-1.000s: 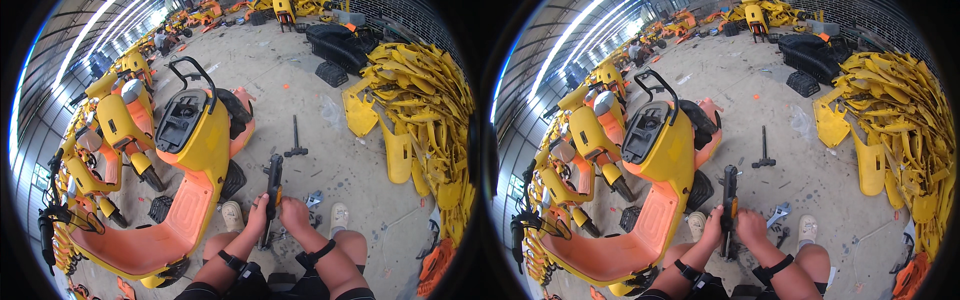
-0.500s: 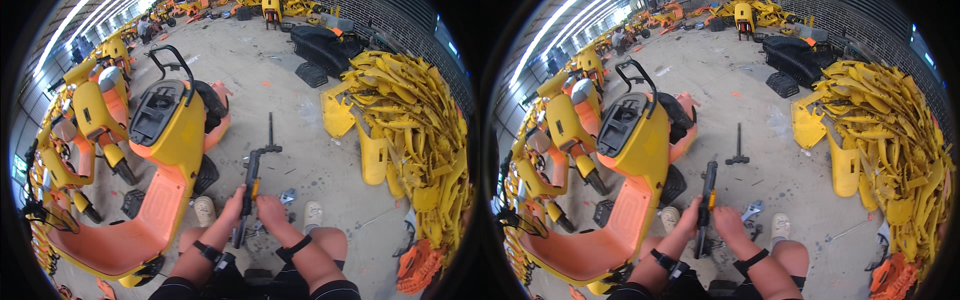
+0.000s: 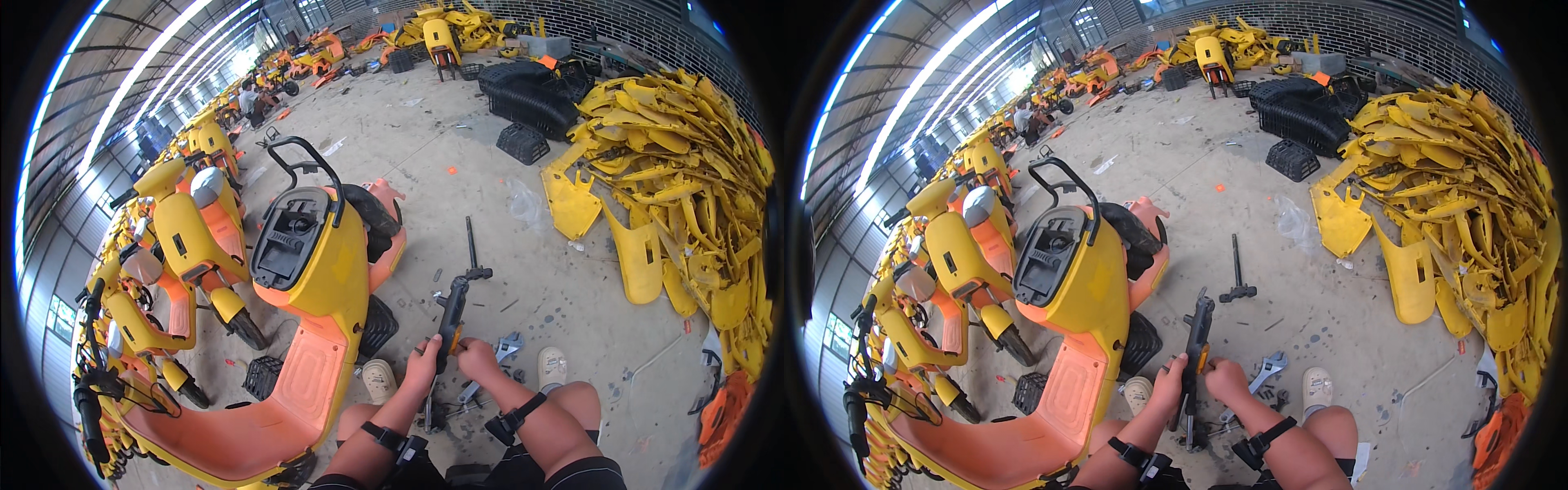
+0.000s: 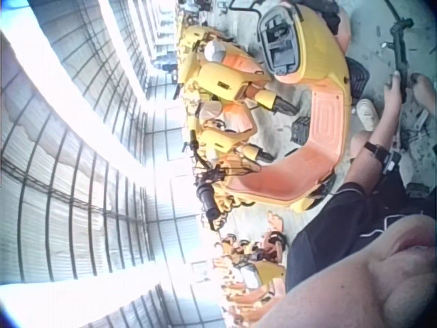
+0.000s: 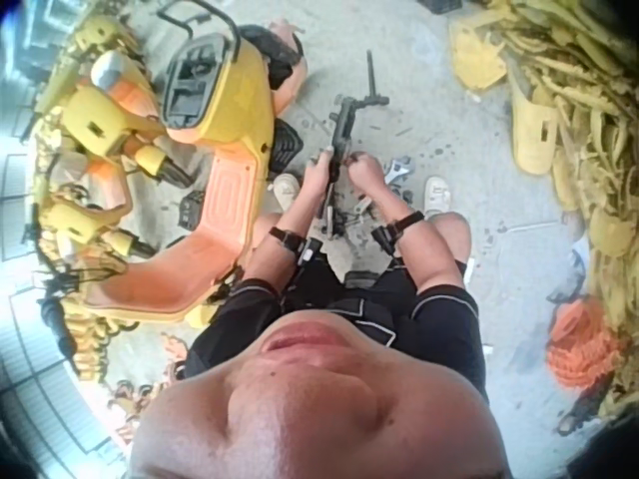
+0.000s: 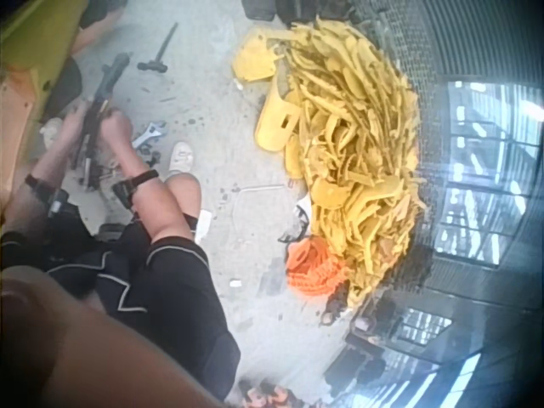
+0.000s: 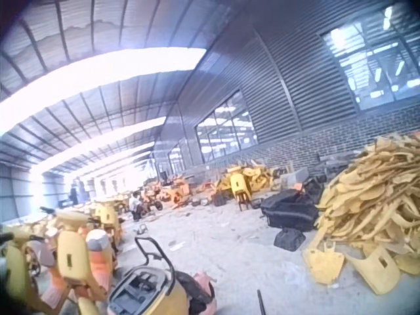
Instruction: The person sits on the floor in a workshop and assembles a scooter handlebar component. They use a wrench to tighten a bolt on the handlebar stem, then pick up a screwdriver to adjust a screw on the attached turn signal assembly.
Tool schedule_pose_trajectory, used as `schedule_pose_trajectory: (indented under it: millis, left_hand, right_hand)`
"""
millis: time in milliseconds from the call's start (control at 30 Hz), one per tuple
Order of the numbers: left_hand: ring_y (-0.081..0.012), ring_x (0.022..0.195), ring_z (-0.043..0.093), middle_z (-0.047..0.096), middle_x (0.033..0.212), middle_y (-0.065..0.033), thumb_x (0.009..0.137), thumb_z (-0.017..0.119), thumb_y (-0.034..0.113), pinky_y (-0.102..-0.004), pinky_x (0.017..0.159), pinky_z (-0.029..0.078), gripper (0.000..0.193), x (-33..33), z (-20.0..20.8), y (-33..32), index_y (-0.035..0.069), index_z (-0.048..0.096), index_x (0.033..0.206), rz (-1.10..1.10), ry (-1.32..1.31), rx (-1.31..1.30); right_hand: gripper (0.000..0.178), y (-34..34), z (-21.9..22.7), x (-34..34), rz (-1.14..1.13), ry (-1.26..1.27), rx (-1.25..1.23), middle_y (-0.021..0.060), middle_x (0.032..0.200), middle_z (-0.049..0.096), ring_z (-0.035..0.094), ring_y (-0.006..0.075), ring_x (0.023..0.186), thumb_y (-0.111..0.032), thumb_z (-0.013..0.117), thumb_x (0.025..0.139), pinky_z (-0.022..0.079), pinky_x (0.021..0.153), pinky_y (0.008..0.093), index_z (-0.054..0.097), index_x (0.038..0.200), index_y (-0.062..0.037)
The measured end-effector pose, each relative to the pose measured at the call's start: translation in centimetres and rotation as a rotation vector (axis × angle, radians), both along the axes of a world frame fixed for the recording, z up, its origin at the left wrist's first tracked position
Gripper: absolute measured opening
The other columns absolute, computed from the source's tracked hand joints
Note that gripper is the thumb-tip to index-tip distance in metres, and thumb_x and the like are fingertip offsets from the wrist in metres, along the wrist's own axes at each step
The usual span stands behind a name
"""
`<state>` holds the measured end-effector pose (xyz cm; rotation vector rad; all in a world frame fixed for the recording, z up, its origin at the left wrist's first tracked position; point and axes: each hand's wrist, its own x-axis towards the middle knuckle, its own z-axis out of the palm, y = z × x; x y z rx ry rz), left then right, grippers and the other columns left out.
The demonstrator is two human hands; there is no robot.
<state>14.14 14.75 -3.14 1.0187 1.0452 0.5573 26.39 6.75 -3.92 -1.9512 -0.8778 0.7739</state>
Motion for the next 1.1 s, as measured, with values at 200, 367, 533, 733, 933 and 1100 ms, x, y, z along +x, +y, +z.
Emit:
schedule_pose_trajectory:
  millis: [200, 367, 533, 733, 933, 1100]
  left_hand:
    - [-0.0053, 0.075, 0.050, 0.064, 0.093, 0.0006, 0.099, 0.061, 0.032, -0.0225, 0.066, 0.041, 0.042, -0.2, 0.6, -1.2, 0.000, 0.063, 0.124, -0.045, -0.094, 0.122]
    - [-0.0071, 0.085, 0.054, 0.065, 0.100, -0.0015, 0.100, 0.060, 0.032, -0.0236, 0.075, 0.045, 0.042, -0.4, 0.2, -1.6, -0.001, 0.061, 0.127, -0.051, -0.157, 0.118]
    - [-0.0090, 0.091, 0.057, 0.067, 0.104, -0.0041, 0.100, 0.061, 0.031, -0.0253, 0.082, 0.047, 0.043, -0.7, -0.2, -1.9, -0.002, 0.060, 0.128, 0.019, -0.129, 0.119]
    - [-0.0098, 0.095, 0.058, 0.067, 0.106, -0.0053, 0.099, 0.062, 0.031, -0.0259, 0.085, 0.047, 0.044, -1.4, -0.9, -2.3, -0.002, 0.060, 0.127, -0.018, -0.132, 0.194]
    - [-0.0074, 0.081, 0.056, 0.066, 0.091, -0.0012, 0.099, 0.060, 0.036, -0.0237, 0.071, 0.045, 0.041, -1.5, 0.4, -3.0, -0.001, 0.065, 0.116, 0.037, -0.068, 0.094]
    - [-0.0060, 0.067, 0.048, 0.057, 0.075, 0.0043, 0.099, 0.058, 0.040, -0.0237, 0.061, 0.039, 0.037, -0.7, 0.5, -3.2, 0.004, 0.064, 0.095, 0.099, -0.141, -0.137]
  right_hand:
    - [0.017, -0.1, 0.3, 2.1, -0.057, 1.044, -0.046, 0.0003, 0.063, 0.049, 0.041, 0.0102, 0.050, -0.015, 0.055, 0.098, 0.028, 0.044, 0.0269, 0.058, 0.085, -0.0028]
    - [0.021, -0.7, 1.0, 1.9, -0.014, 0.956, -0.020, 0.0006, 0.065, 0.051, 0.043, 0.0108, 0.051, -0.019, 0.057, 0.099, 0.031, 0.046, 0.0269, 0.058, 0.083, -0.0063]
    - [0.021, -0.5, 1.5, 1.2, 0.008, 0.822, -0.048, -0.0009, 0.066, 0.052, 0.044, 0.0100, 0.053, -0.023, 0.057, 0.100, 0.034, 0.049, 0.0258, 0.060, 0.085, -0.0069]
    - [0.015, -0.8, -0.7, 0.2, 0.078, 0.321, 0.003, 0.0076, 0.072, 0.064, 0.060, 0.0199, 0.061, -0.017, 0.060, 0.094, 0.045, 0.056, 0.0345, 0.068, 0.092, -0.0047]
    - [0.013, -1.9, 1.6, -1.6, 0.055, -0.243, 0.031, 0.0184, 0.086, 0.069, 0.067, 0.0389, 0.080, -0.014, 0.062, 0.087, 0.052, 0.069, 0.0482, 0.070, 0.095, -0.0074]
    - [0.014, -2.7, 1.3, -1.7, 0.092, -0.484, 0.109, 0.0196, 0.084, 0.069, 0.066, 0.0405, 0.078, -0.018, 0.065, 0.085, 0.051, 0.068, 0.0499, 0.068, 0.090, -0.0049]
